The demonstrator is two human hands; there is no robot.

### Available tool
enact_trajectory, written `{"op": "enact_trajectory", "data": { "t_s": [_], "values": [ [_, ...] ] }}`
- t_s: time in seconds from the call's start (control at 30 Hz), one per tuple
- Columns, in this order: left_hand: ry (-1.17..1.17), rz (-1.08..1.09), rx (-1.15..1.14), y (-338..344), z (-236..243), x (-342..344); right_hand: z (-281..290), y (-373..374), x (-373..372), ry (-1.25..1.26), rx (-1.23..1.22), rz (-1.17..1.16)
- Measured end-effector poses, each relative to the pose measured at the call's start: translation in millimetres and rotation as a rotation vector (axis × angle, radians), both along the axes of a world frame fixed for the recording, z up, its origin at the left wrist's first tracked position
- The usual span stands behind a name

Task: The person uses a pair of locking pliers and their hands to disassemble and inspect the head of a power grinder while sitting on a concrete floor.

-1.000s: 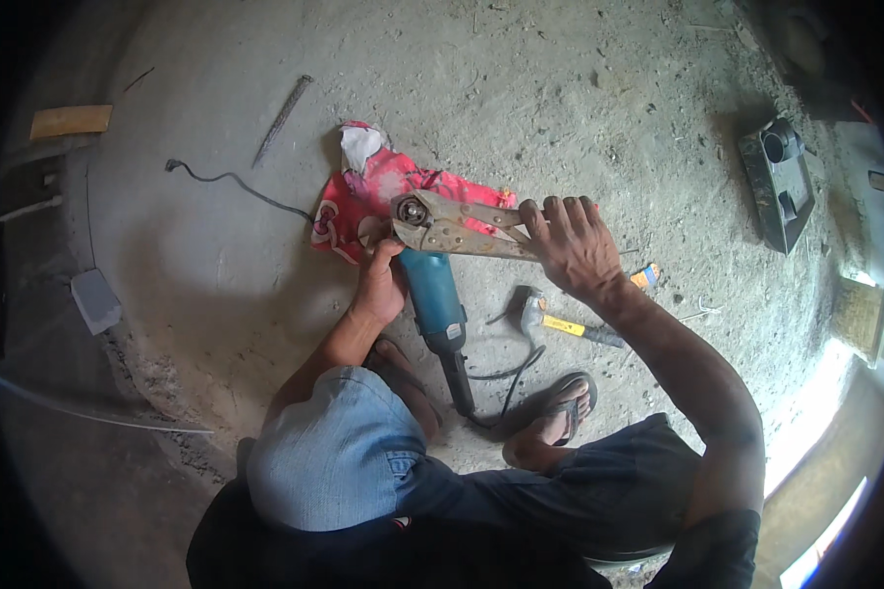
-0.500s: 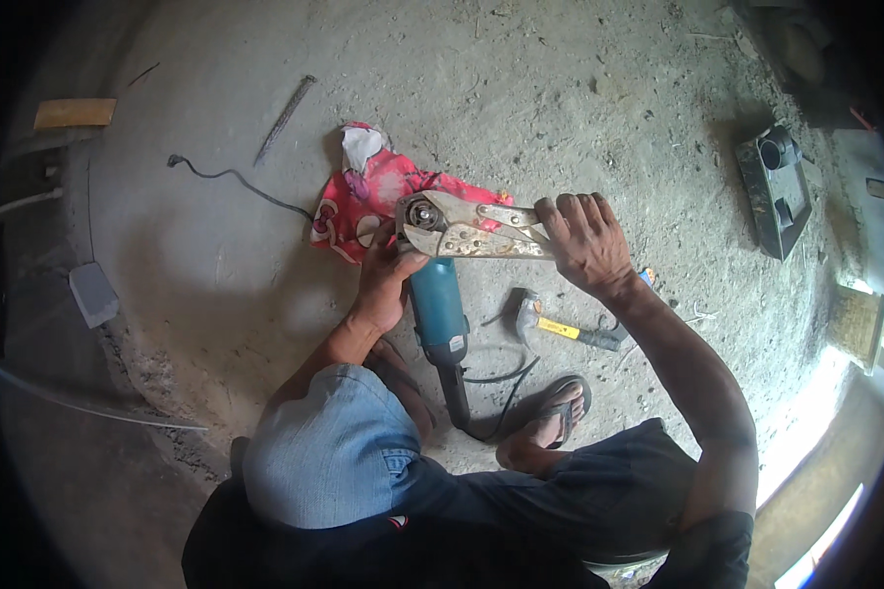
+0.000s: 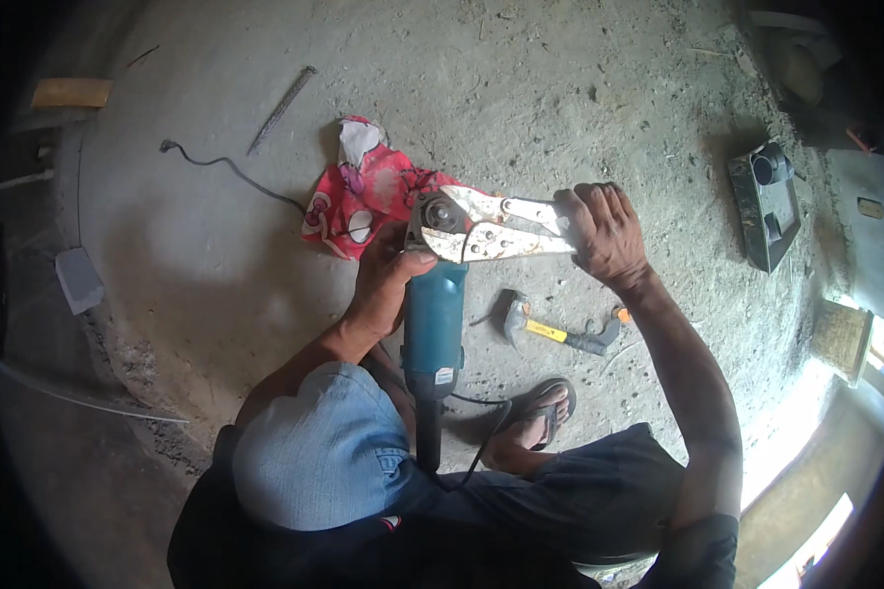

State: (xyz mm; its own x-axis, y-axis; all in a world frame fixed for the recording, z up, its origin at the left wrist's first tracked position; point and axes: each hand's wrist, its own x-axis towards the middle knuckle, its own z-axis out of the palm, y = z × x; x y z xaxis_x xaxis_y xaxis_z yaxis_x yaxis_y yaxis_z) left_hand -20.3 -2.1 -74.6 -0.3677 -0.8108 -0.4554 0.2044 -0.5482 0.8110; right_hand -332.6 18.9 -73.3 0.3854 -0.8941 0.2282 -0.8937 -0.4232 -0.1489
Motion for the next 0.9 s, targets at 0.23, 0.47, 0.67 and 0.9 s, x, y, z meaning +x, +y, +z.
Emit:
{"op": "enact_trajectory", "data": {
  "t_s": [0.23,0.47,0.67,0.9],
  "values": [
    [-0.13,-0.008,-0.18,-5,13,0,19,-12,-9,0.047,-0.077,0.047],
    [-0.042,-0.121,-0.163,-9,12,-3,47,-35,-27,0.127,-0.234,0.199],
    [0.113,-0.235,-0.185,-11,20,-15,90,-66,-43,0.255,-0.306,0.352],
    [0.12,-0.278,-0.189,-10,29,-20,110,-81,-53,0.293,-0.302,0.427]
  ]
}}
